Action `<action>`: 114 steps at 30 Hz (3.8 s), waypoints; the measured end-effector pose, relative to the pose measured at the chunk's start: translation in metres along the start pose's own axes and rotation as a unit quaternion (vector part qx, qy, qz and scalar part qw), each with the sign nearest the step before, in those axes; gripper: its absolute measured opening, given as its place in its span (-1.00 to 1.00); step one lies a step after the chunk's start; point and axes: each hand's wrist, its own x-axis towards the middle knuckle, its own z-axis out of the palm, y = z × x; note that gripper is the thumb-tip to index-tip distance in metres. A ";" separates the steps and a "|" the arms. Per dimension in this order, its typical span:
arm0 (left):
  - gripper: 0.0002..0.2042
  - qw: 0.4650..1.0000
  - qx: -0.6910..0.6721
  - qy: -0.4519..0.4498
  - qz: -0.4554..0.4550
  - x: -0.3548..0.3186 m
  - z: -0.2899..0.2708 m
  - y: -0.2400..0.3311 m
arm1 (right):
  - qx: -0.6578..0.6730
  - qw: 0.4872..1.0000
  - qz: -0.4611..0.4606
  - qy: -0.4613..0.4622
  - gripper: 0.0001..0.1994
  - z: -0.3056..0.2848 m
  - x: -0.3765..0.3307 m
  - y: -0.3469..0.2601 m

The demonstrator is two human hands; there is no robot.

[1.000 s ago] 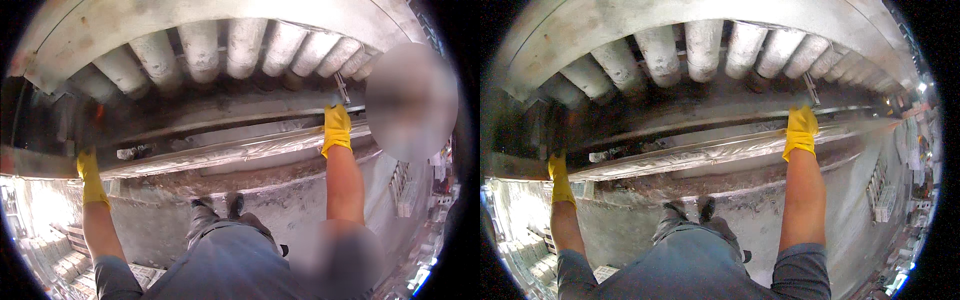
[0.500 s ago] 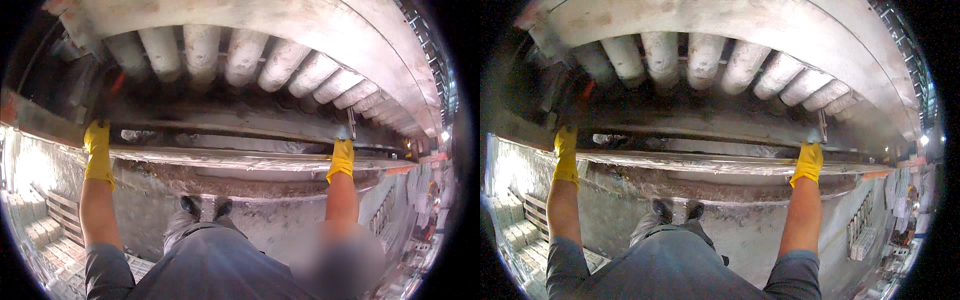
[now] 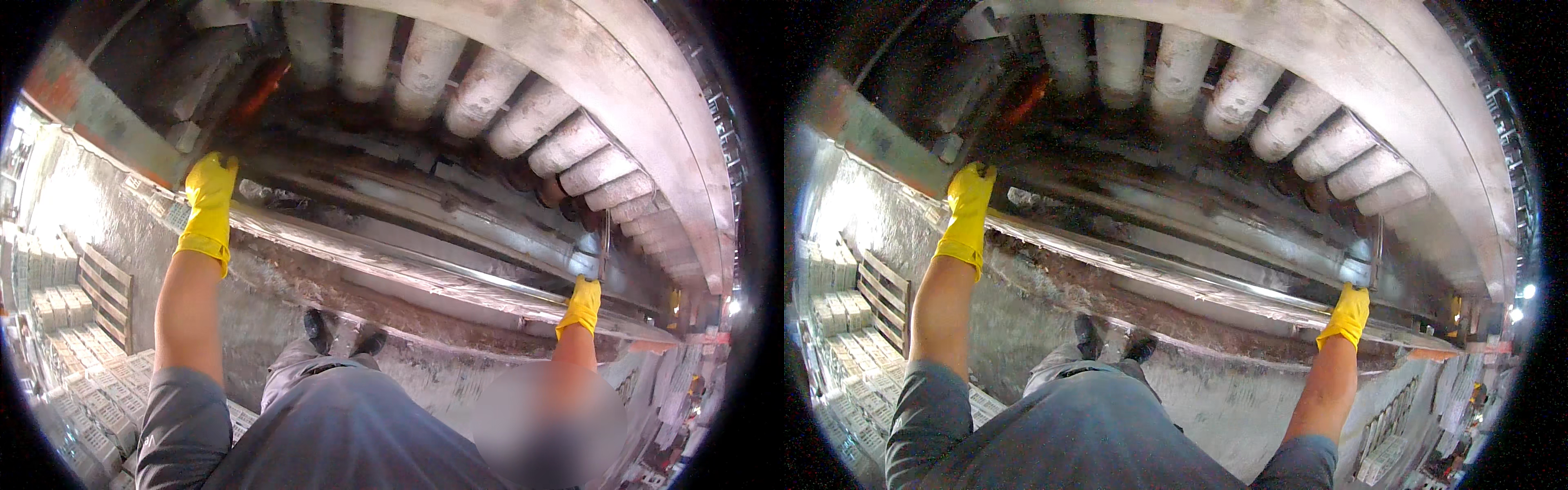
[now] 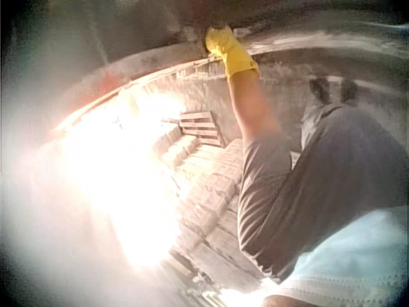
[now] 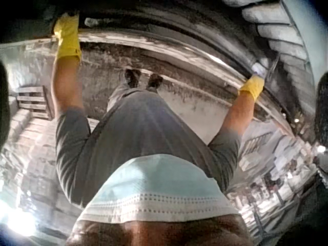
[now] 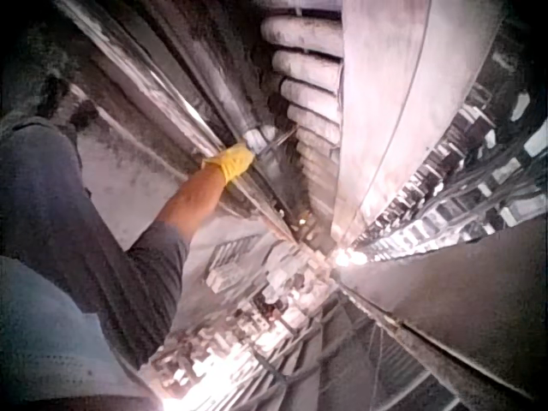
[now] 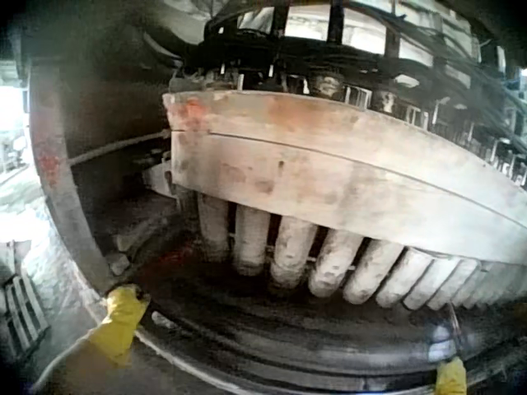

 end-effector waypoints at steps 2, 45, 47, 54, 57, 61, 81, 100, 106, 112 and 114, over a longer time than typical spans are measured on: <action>-0.53 1.000 -0.001 -0.017 0.001 -0.003 -0.006 0.006 | 0.029 0.999 0.033 -0.016 -0.52 -0.011 -0.017 -0.018; -0.53 0.997 0.010 0.061 0.046 -0.041 0.012 -0.029 | 0.099 0.994 0.035 -0.008 -0.51 -0.010 -0.035 0.054; -0.53 0.997 0.014 0.064 0.045 -0.043 0.008 -0.031 | 0.096 0.993 0.066 -0.034 -0.52 -0.014 -0.043 0.039; -0.53 0.997 0.018 0.054 0.058 -0.044 0.010 -0.033 | 0.140 0.988 0.061 0.000 -0.55 -0.020 -0.065 0.025; -0.53 0.997 0.024 0.053 0.054 -0.046 0.010 -0.033 | 0.139 0.988 0.059 -0.009 -0.56 -0.020 -0.065 0.028; -0.53 0.998 0.024 0.046 0.047 -0.049 0.007 -0.030 | 0.121 0.990 0.066 -0.021 -0.57 -0.022 -0.062 0.031; -0.53 0.997 0.016 0.056 0.058 -0.045 0.007 -0.033 | 0.108 0.991 0.072 -0.017 -0.52 -0.023 -0.065 0.020; -0.54 0.996 0.003 0.063 0.056 -0.039 0.014 -0.037 | 0.122 0.991 0.045 -0.028 -0.63 -0.020 -0.064 0.017; -0.54 0.996 0.005 0.061 0.058 -0.035 0.017 -0.040 | 0.124 0.989 0.061 -0.054 -0.64 -0.021 -0.060 0.018; -0.56 0.998 -0.007 0.046 0.044 -0.037 0.009 -0.032 | 0.137 0.988 0.060 -0.045 -0.63 -0.018 -0.057 0.014; -0.56 0.999 -0.007 0.038 0.036 -0.037 0.005 -0.030 | 0.124 0.989 0.063 -0.060 -0.62 -0.018 -0.054 0.013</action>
